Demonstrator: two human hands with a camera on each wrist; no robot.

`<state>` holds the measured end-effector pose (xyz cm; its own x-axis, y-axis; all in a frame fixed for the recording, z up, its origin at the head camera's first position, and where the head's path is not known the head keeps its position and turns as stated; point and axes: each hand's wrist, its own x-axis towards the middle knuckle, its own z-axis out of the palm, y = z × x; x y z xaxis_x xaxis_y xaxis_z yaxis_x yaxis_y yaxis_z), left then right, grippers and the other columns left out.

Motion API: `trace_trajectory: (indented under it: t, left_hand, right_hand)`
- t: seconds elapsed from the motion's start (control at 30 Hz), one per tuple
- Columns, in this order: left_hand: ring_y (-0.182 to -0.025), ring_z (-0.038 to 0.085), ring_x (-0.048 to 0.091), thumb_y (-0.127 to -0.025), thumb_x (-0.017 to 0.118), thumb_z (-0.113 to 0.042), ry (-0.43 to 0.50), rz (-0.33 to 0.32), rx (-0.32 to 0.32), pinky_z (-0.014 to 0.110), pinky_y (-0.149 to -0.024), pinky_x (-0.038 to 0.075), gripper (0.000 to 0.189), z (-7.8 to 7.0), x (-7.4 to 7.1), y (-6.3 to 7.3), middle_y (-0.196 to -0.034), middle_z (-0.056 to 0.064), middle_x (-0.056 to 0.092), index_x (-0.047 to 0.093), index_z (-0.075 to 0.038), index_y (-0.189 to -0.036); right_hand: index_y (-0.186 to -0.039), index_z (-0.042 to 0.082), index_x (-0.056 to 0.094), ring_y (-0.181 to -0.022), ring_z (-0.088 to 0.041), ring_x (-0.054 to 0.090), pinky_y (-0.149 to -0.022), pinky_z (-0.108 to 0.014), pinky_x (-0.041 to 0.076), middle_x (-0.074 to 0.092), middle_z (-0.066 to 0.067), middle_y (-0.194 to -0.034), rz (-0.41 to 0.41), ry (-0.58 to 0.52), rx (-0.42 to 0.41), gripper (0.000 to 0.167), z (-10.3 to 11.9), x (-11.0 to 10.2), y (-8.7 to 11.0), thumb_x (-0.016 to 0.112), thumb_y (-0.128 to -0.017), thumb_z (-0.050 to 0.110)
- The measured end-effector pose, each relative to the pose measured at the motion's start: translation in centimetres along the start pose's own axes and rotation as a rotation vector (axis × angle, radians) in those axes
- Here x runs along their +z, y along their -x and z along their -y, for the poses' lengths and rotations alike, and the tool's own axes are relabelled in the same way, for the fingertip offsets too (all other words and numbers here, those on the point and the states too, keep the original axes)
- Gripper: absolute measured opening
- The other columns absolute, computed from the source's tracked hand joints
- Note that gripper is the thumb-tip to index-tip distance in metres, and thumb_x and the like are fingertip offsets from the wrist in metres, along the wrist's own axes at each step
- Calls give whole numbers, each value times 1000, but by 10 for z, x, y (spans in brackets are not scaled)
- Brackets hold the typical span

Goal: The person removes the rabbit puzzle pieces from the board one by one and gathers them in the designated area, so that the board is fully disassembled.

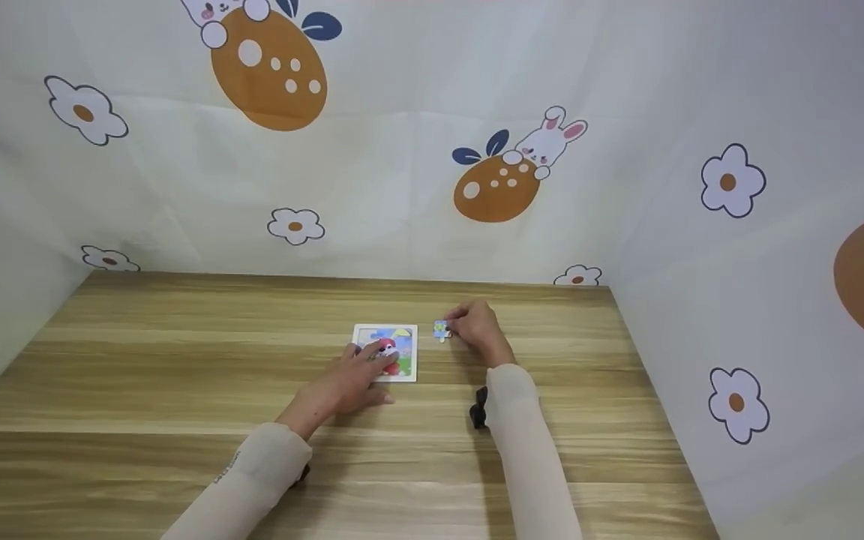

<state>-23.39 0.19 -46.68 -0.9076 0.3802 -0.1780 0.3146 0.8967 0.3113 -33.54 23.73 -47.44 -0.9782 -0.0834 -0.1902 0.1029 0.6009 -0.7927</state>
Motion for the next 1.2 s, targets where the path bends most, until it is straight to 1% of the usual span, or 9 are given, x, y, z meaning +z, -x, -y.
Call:
trace_trajectory:
  t: [0.17,0.33,0.5,0.6,0.7,0.77,0.87,1.0,1.2]
  left_hand:
    - [-151,39,29,-91,72,-39,14,4,-5,59,-117,35,68,0,1,-1,-164,6,34,46,-21,-151]
    - [-152,40,27,-91,71,-39,16,9,-8,60,-118,33,68,0,1,-1,-164,5,33,45,-22,-152]
    - [-152,40,26,-91,72,-38,31,1,6,60,-119,32,70,0,0,0,-166,6,30,43,-20,-153]
    - [-153,40,25,-91,73,-39,12,-20,17,61,-118,32,73,-1,1,0,-166,7,28,42,-19,-153]
    - [-153,38,26,-92,69,-45,-56,-46,49,61,-118,33,73,-7,2,-1,-166,7,29,41,-18,-154]
    - [-153,36,26,-94,65,-48,-85,-50,73,60,-118,32,71,-13,4,-3,-165,7,30,41,-18,-154]
    - [-152,34,28,-96,60,-51,-106,-40,94,59,-119,31,67,-22,5,-5,-164,7,34,42,-20,-153]
    - [-152,34,29,-98,57,-51,-111,-25,75,58,-119,30,64,-25,9,-8,-163,6,36,42,-22,-153]
    - [-152,32,30,-96,55,-57,-178,-11,50,57,-118,33,70,-23,12,-9,-163,4,35,38,-23,-155]
  right_hand:
    - [-108,2,75,-86,-13,58,-73,-20,49,72,-10,-104,-14,41,7,17,-2,1,0,68,-94,8]
    - [-107,1,74,-88,-15,56,-73,-21,47,68,-7,-98,-21,60,1,18,-1,5,1,71,-91,7]
    - [-110,2,73,-90,-16,57,-74,-21,47,68,-8,-101,-12,48,17,20,1,5,0,71,-92,10]
    - [-111,1,72,-87,-13,61,-74,-21,51,71,-11,-106,-2,26,-1,21,6,5,0,69,-93,10]
    - [-111,-1,72,-84,-12,64,-74,-22,54,73,-15,-108,-5,41,-51,21,13,6,0,67,-94,10]
    - [-111,-1,72,-87,-14,66,-76,-24,55,74,-16,-109,-7,76,-84,21,20,7,-1,66,-95,11]
    - [-111,0,73,-97,-21,68,-85,-32,56,73,-18,-112,5,116,-116,21,30,10,-1,66,-96,13]
    - [-111,0,73,-104,-27,68,-94,-41,55,73,-19,-114,44,102,-136,21,39,16,-3,66,-97,13]
    - [-109,2,74,-98,-21,67,-89,-36,55,74,-15,-110,50,125,-159,19,41,25,-6,68,-95,13]
